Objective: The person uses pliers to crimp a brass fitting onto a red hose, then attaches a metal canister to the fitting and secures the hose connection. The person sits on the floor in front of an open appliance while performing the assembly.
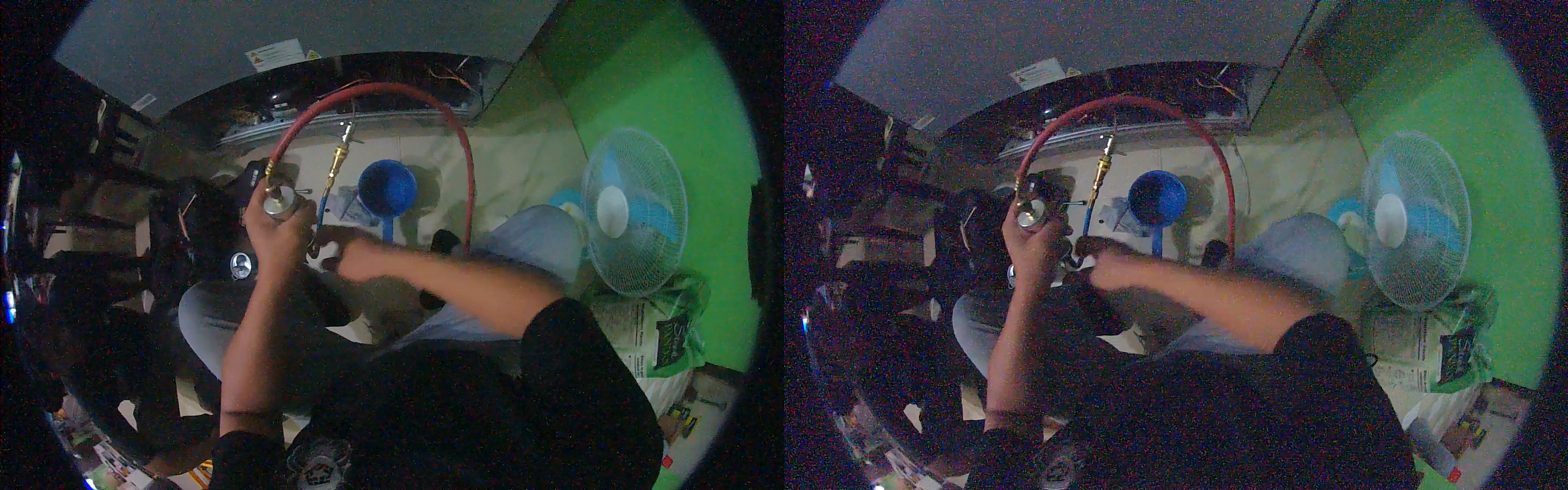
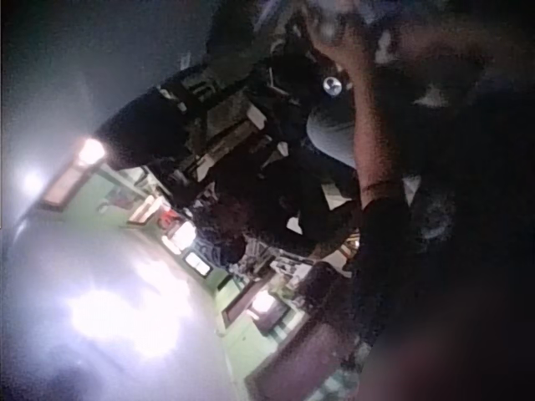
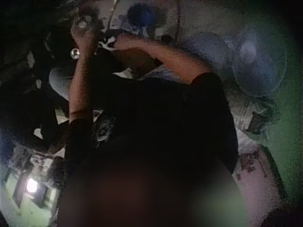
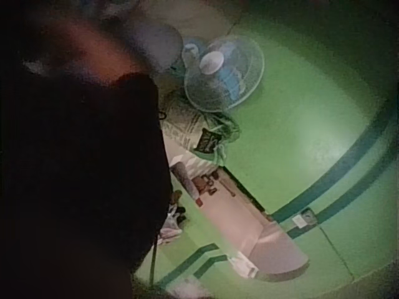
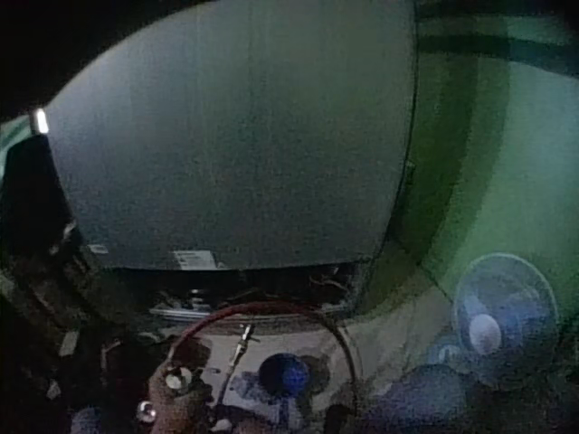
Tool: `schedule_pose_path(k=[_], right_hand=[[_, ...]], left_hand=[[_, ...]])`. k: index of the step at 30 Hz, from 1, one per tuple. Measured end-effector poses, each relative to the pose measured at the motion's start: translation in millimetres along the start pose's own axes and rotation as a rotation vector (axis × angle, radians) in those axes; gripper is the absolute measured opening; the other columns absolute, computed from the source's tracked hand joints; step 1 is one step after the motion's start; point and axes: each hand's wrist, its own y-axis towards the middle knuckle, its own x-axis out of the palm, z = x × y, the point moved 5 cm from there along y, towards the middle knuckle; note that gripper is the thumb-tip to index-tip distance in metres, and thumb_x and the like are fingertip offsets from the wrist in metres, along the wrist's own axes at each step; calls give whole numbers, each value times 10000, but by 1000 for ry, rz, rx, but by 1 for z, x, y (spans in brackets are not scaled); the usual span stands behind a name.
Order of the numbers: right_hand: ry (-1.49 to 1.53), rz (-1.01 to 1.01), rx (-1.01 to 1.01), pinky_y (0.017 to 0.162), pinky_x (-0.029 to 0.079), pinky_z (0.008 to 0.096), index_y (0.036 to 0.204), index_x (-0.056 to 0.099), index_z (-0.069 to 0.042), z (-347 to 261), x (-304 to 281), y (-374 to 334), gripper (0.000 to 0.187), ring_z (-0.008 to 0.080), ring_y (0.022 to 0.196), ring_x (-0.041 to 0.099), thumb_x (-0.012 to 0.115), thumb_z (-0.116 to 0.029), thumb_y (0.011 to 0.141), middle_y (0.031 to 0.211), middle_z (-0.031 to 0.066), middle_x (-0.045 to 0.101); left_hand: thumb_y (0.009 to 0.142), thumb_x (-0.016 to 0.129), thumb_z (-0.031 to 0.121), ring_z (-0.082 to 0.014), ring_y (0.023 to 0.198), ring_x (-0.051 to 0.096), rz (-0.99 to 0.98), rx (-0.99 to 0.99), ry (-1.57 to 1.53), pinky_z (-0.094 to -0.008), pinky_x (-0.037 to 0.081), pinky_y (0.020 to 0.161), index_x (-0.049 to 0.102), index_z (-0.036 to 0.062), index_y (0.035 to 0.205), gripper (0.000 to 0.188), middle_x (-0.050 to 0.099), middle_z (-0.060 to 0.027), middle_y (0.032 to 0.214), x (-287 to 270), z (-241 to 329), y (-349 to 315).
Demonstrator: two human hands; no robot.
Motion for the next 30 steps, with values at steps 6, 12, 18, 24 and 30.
schedule_pose_path(k=[6, 12, 18, 24, 30], right_hand=[[-224, 190, 377, 638, 518, 369, 1124, 629, -22, 54, -118, -18, 290, 195, 771, 648, 684, -122, 858, 939, 124, 674], [54, 746, 376, 761, 507, 363, 1130, 598, -16, 116, -169, 9, 363, 200, 930, 621, 714, -93, 795, 1094, 112, 636], [194, 555, 444, 823, 467, 392, 1079, 620, -78, 111, -181, 21, 306, 192, 966, 603, 720, -165, 803, 1067, 64, 645], [365, 563, 421, 770, 461, 376, 1000, 649, -83, 95, -182, 31, 219, 208, 876, 612, 720, -220, 844, 936, 40, 663], [567, 565, 354, 765, 476, 335, 1036, 649, -102, 104, -168, 26, 206, 178, 883, 639, 638, -297, 970, 984, 44, 684]], left_hand=[[750, 724, -42, -109, 741, 630, 3, -16, -8, -265, 514, 688, 609, 10, 1084, 357, 651, -20, 837, -5, 5, -3], [739, 742, -30, -106, 758, 609, -19, -26, 46, -266, 505, 689, 598, -8, 1070, 362, 639, -30, 846, -8, 1, 5], [733, 754, 7, -111, 761, 587, -22, -26, 55, -272, 495, 701, 602, -26, 1052, 355, 631, -30, 856, -10, 2, 4], [737, 738, -8, -96, 765, 577, 0, -21, 89, -263, 488, 691, 594, -8, 1029, 326, 617, -19, 846, -9, 8, 4], [736, 738, -16, -115, 766, 607, -6, -85, 48, -278, 507, 673, 589, 10, 1044, 342, 618, -21, 838, -9, 11, -1]])
